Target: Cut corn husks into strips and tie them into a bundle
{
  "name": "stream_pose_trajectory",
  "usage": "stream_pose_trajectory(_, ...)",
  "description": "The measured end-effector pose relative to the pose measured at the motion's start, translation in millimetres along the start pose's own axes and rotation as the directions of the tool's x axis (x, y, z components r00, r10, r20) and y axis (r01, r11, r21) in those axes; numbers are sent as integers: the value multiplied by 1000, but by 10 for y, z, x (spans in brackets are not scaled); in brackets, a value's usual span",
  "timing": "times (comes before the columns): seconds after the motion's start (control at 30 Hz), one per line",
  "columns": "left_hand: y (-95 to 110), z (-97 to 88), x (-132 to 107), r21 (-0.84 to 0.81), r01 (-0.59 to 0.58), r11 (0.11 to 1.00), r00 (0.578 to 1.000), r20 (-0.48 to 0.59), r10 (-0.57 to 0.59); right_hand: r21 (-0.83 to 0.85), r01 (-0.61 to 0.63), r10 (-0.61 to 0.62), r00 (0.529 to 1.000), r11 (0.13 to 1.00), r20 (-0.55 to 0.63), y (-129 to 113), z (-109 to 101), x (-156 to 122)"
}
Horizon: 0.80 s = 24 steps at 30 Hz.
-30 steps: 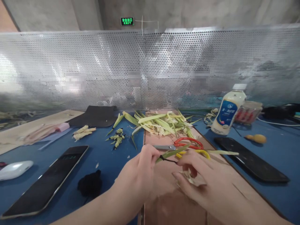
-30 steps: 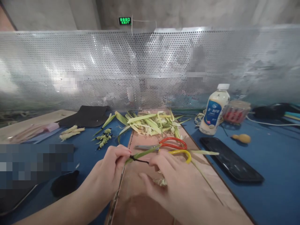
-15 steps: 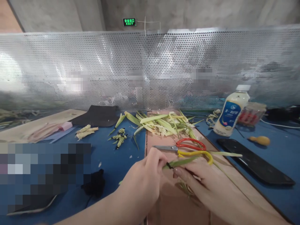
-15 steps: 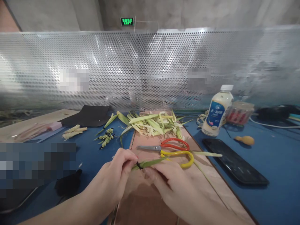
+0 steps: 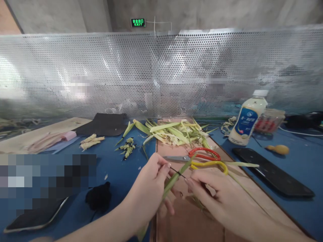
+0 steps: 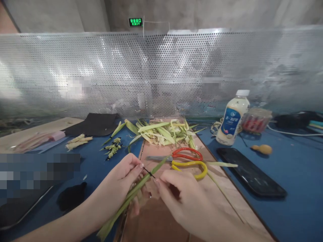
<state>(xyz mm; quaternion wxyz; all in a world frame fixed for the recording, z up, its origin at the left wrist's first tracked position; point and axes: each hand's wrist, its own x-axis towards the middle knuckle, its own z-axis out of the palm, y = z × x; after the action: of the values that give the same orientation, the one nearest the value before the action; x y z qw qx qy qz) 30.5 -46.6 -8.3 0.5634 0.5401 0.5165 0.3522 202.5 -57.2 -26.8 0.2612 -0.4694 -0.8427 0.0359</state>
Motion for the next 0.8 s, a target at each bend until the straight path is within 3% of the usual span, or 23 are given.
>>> stream_pose_trajectory(0.17, 27, 12, -7, -167, 33, 985, 999, 32, -28, 146, 17, -12, 999, 989, -37, -80, -2, 28)
stream_pose_trajectory(0.33, 28, -10, -16, -60, -17, 998, 998, -62, 13, 225, -19, 28, 999, 974, -39, -114, -21, 59)
stream_pose_trajectory(0.43, -11, -60, 22, -42, -93, 995, 995, -44, 91, 295, -75, 79, 997, 953, -2, -49, 10, 64)
stream_pose_trajectory(0.5, -43, -92, 48, -102, -115, 988, 993, -3, 115, 355, -135, 123, 991, 925, 57, -3, 25, 69)
stream_pose_trajectory(0.67, -98, -109, 59, -478, -37, 878, 967, 204, 152, 377, -263, 227, 964, 888, 138, 38, 1, 87)
stream_pose_trajectory(0.8, -120, -111, 66, -496, -6, 868, 956, 253, 151, 423, -279, 219, 958, 862, 184, 61, 2, 94)
